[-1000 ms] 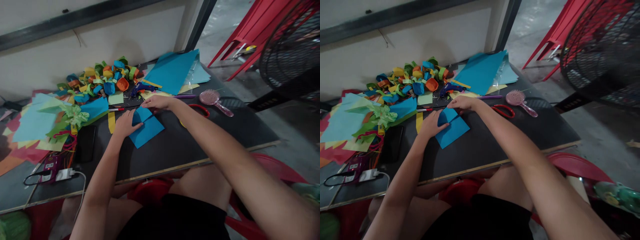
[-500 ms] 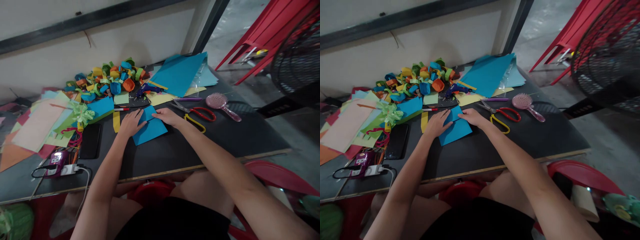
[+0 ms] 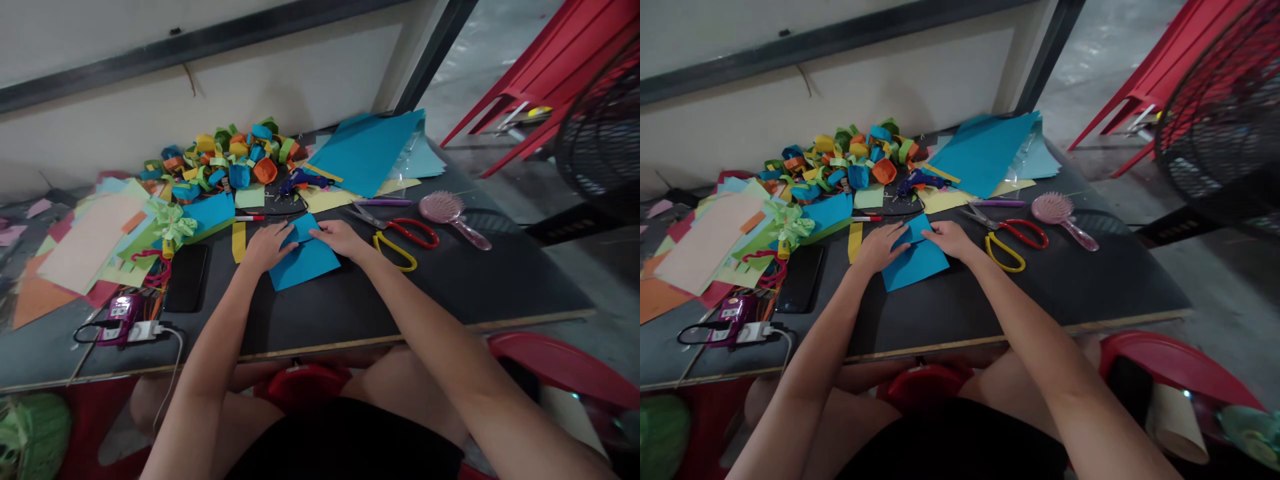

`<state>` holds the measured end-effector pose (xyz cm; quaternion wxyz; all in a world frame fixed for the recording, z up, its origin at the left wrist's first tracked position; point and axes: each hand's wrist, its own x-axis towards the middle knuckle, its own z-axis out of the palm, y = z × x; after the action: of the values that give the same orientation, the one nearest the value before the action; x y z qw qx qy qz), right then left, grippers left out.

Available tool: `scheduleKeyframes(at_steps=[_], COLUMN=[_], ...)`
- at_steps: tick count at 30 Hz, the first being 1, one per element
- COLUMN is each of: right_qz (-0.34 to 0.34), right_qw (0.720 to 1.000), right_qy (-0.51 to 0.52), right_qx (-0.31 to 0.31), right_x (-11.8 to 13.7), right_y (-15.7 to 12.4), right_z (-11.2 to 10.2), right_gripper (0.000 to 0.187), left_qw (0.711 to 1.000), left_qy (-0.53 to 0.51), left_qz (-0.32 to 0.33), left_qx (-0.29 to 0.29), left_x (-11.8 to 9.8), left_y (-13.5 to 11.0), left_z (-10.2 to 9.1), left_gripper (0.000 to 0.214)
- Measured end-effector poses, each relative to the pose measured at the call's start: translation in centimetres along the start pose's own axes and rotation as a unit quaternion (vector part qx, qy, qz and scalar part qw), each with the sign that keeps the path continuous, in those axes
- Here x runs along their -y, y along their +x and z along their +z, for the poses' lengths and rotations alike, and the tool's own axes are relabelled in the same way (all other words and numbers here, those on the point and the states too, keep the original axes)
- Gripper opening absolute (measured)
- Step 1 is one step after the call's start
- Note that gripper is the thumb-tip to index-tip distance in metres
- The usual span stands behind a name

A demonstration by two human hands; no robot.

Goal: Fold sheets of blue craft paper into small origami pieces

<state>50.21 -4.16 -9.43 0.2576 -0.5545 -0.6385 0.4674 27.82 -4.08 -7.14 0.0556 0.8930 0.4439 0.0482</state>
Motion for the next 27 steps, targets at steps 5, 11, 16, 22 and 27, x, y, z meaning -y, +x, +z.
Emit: scheduleKeyframes(at_steps=[5, 11, 16, 22, 27], right_qz=[0.016, 0.020, -0.001, 0.002, 0.007], right_qw=[1.000, 0.998, 0.986, 0.984, 0.990], right_qy=[-0.006, 0.059, 0.164, 0.177, 0.137], right_qx=[0.003, -0.002, 0.014, 0.019, -0.013], right_x=[0.3, 1.0, 0.6, 0.0, -0.1], right_y=[0.0, -0.5, -0.4, 0.0, 0.2], right_z=[0.1, 0.2, 0.4, 0.6, 0.6], right_gripper=[0.053, 0.051, 0.053, 0.049, 0.036], left_qw=[1.000, 0.999, 0.995, 0.977, 0.958], left_qy=[-0.006, -0.012, 0.026, 0.070, 0.053], left_qz=[-0.001, -0.015, -0.040, -0.146, -0.221], left_qx=[-0.005, -0.051, -0.086, -0.139, -0.175], left_x=[0.0, 0.0, -0.1, -0.3, -0.2], left_y=[-0.1, -0.2, -0.2, -0.4, -0.7], left_z=[0.0, 0.2, 0.2, 0.4, 0.4], left_gripper=[0.058, 0.057, 0.053, 0.048, 0.048])
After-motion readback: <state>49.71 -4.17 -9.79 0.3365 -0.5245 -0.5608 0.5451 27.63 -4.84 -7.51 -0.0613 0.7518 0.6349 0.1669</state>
